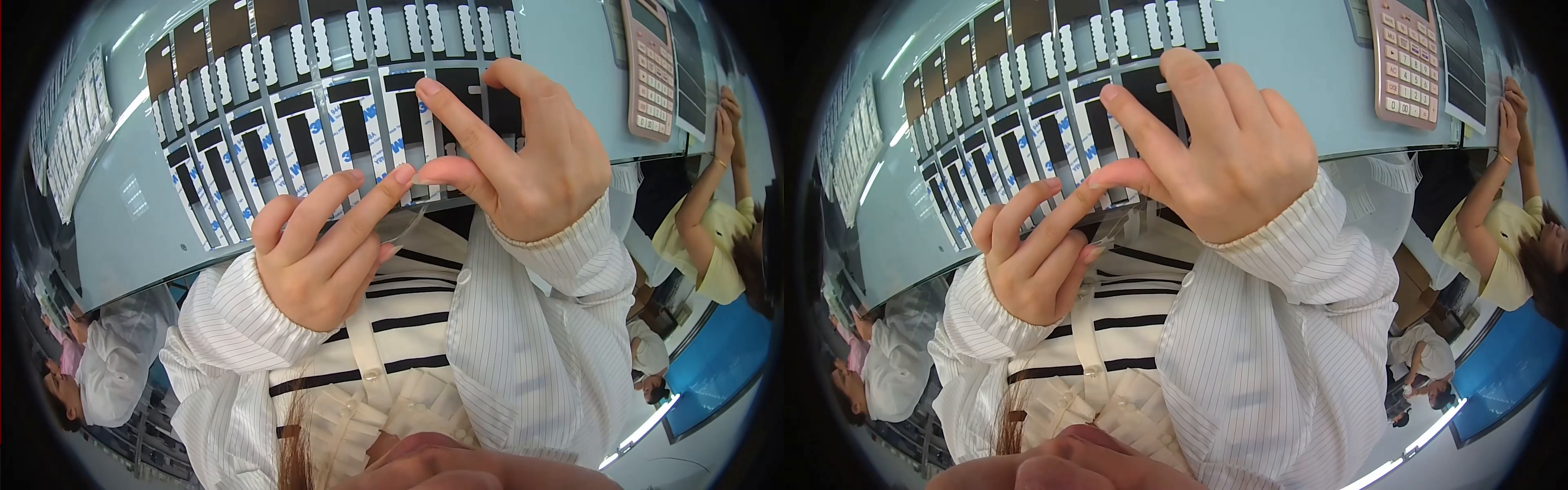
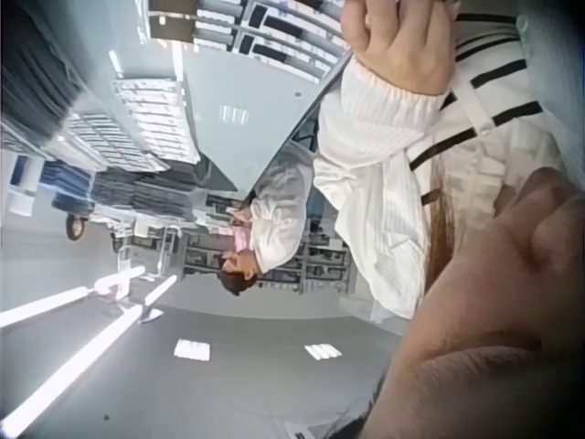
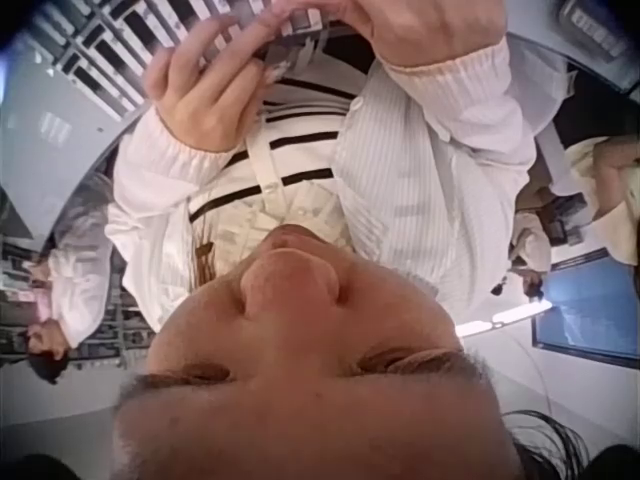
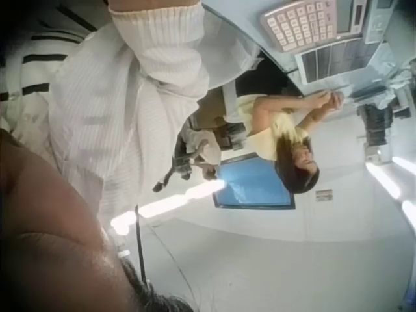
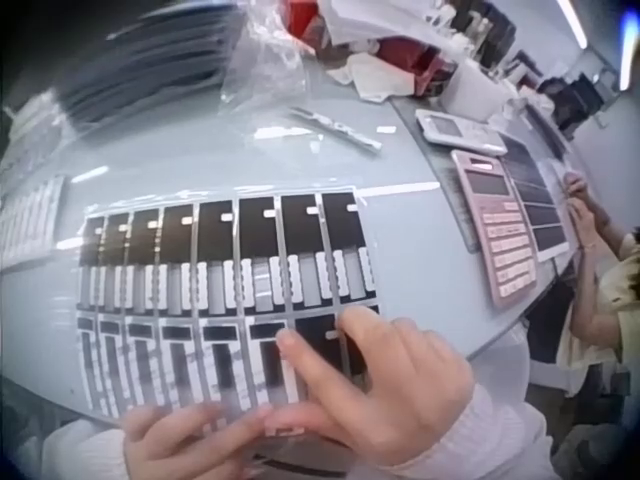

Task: Manually sorting and packaging small electronic or medical strips into a carrier frame at a production workstation.

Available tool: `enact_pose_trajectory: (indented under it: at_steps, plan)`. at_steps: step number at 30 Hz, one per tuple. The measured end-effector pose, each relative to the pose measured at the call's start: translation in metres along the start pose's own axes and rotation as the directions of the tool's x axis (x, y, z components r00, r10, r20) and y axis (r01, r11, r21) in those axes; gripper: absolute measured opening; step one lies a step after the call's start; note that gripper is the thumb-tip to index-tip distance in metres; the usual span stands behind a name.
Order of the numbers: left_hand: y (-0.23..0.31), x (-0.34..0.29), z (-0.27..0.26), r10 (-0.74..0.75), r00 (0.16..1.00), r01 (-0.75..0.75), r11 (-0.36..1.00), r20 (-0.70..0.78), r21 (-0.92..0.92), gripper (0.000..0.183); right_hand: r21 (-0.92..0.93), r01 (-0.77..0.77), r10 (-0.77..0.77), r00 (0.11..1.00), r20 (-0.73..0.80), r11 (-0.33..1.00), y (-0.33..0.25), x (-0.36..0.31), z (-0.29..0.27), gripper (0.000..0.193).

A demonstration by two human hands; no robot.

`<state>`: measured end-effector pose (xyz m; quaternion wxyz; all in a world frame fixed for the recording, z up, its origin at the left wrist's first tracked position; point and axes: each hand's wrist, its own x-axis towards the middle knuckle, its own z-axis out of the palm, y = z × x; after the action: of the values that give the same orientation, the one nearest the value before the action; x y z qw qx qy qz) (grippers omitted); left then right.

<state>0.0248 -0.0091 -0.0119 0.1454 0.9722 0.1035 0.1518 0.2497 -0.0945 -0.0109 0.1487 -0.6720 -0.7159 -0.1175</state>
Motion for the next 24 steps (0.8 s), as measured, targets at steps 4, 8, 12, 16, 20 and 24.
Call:
enact_pose_trajectory:
  at_steps: [4, 8, 12, 16, 20, 24]
  plan:
    - [0.000, 0.000, 0.001, -0.008, 1.000, 0.008, 1.000, 0.003, -0.016, 0.015, 0.057, 0.031, -0.029, 0.999, -0.026, 0.998, 0.000, 0.000, 0.004, 0.055]
    - [0.000, -0.001, 0.002, -0.003, 1.000, 0.003, 1.000, -0.009, -0.001, 0.014, 0.129, 0.012, -0.022, 0.997, 0.077, 0.992, -0.009, 0.005, 0.005, 0.058]
    - [0.001, -0.002, 0.001, -0.014, 1.000, 0.014, 1.000, -0.005, 0.000, 0.014, 0.081, -0.004, -0.003, 0.996, 0.090, 0.997, -0.010, 0.007, 0.002, 0.059]
    - [0.001, -0.005, 0.002, -0.016, 1.000, 0.015, 1.000, -0.018, -0.014, 0.014, 0.066, -0.002, -0.004, 0.997, 0.083, 0.998, -0.011, 0.009, 0.002, 0.059]
    - [0.002, -0.006, 0.003, -0.012, 1.000, 0.012, 1.000, -0.006, -0.027, 0.016, 0.053, 0.005, -0.007, 0.999, 0.049, 0.999, -0.009, 0.008, 0.006, 0.060]
    - [0.002, -0.007, 0.003, -0.015, 1.000, 0.015, 1.000, 0.000, -0.019, 0.018, 0.046, -0.006, 0.004, 0.999, 0.042, 0.999, -0.009, 0.009, 0.007, 0.063]
